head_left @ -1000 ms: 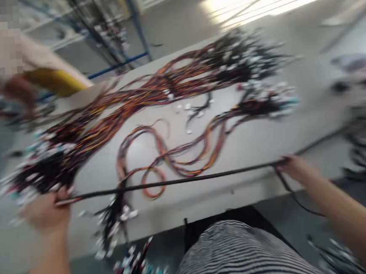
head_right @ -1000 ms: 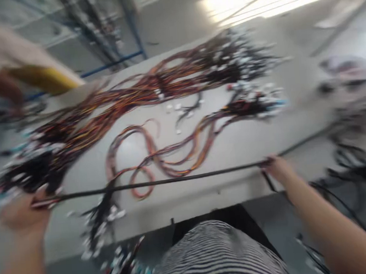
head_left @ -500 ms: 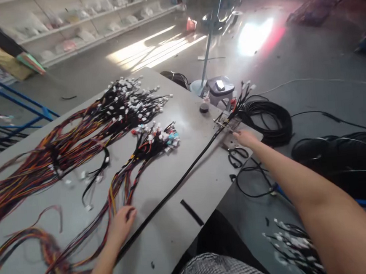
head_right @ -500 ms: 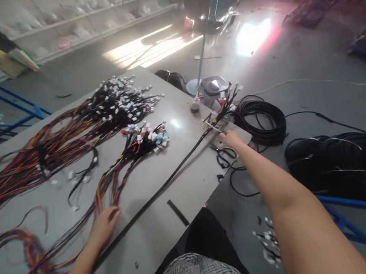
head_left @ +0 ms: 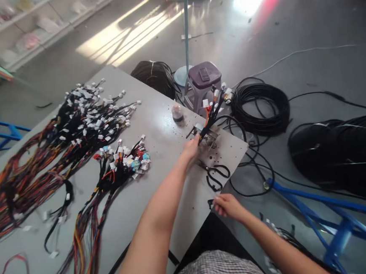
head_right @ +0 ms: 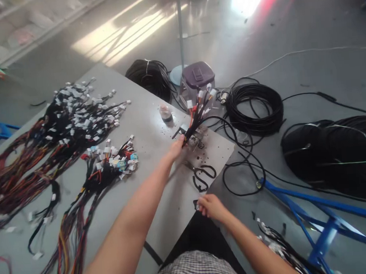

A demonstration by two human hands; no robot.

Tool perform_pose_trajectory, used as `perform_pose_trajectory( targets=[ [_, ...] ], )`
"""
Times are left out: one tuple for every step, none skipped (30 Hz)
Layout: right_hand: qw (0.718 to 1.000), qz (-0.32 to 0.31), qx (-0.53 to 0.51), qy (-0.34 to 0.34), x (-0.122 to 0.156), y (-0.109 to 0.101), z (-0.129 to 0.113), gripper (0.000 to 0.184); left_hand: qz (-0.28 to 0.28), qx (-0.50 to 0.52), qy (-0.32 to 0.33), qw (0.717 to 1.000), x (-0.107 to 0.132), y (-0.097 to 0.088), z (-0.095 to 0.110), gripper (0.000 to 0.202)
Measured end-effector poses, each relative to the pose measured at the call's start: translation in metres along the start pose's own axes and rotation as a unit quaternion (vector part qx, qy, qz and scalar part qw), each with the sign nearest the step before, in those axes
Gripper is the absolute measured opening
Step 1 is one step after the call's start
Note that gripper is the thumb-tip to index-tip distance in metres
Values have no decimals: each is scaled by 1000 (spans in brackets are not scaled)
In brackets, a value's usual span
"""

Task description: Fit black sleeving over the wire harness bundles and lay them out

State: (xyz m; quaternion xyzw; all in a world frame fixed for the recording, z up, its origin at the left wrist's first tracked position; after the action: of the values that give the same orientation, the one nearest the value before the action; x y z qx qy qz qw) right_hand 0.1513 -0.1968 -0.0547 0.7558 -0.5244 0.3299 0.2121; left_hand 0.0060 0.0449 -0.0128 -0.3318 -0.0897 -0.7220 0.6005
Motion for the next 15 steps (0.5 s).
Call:
perform_pose_trajectory(
  targets=[
    [999,17,43,4,-1,14,2,33,-20,26,-28,999,-5,6,0,64],
    [994,40,100,-7,-3,22,-2,35,-34,45,-49,997,-8,10,0,64],
    [984,64,162,-29,-6,26,-10,36,-42,59,-66,995,-9,12,-2,63],
    [969,90,220,-59,-9,23,-21,36,-45,73,-76,993,-8,13,-5,62],
    [952,119,267,-90,-12,15,-33,34,-43,85,-79,992,-6,13,-8,62],
    [934,151,302,-114,-14,4,-45,32,-35,95,-76,992,-4,13,-11,63],
    [916,186,331,-130,-16,-10,-54,30,-25,104,-69,992,-2,12,-14,64],
    [897,215,358,-144,-18,-23,-63,30,-14,110,-58,992,1,10,-18,66],
    [876,236,389,-157,-20,-34,-69,30,-3,115,-47,992,3,9,-22,67],
    [856,248,421,-167,-23,-42,-74,30,6,119,-39,992,6,8,-25,68],
    [840,252,448,-174,-25,-47,-76,31,11,123,-35,992,7,8,-28,68],
    [830,250,466,-178,-28,-49,-77,34,13,127,-33,991,9,8,-30,68],
    [826,246,473,-179,-31,-50,-76,37,12,129,-34,991,9,8,-31,68],
    [829,241,473,-178,-33,-49,-73,39,13,131,-40,990,8,8,-30,67],
    [834,236,468,-174,-34,-49,-71,39,13,132,-48,990,6,8,-28,67]
  ],
)
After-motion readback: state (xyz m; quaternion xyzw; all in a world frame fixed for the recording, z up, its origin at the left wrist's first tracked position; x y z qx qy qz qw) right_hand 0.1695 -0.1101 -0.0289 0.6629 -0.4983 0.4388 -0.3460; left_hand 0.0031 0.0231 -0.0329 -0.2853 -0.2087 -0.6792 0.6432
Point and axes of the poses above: each hand's wrist, its own x-axis away from the middle knuckle, its own y-axis out of the palm, z = x × y, the point moved 5 cm from there along -x, towards the middle knuckle, and after that the axes turned 8 degrees about -y, right-handed, at the moved point
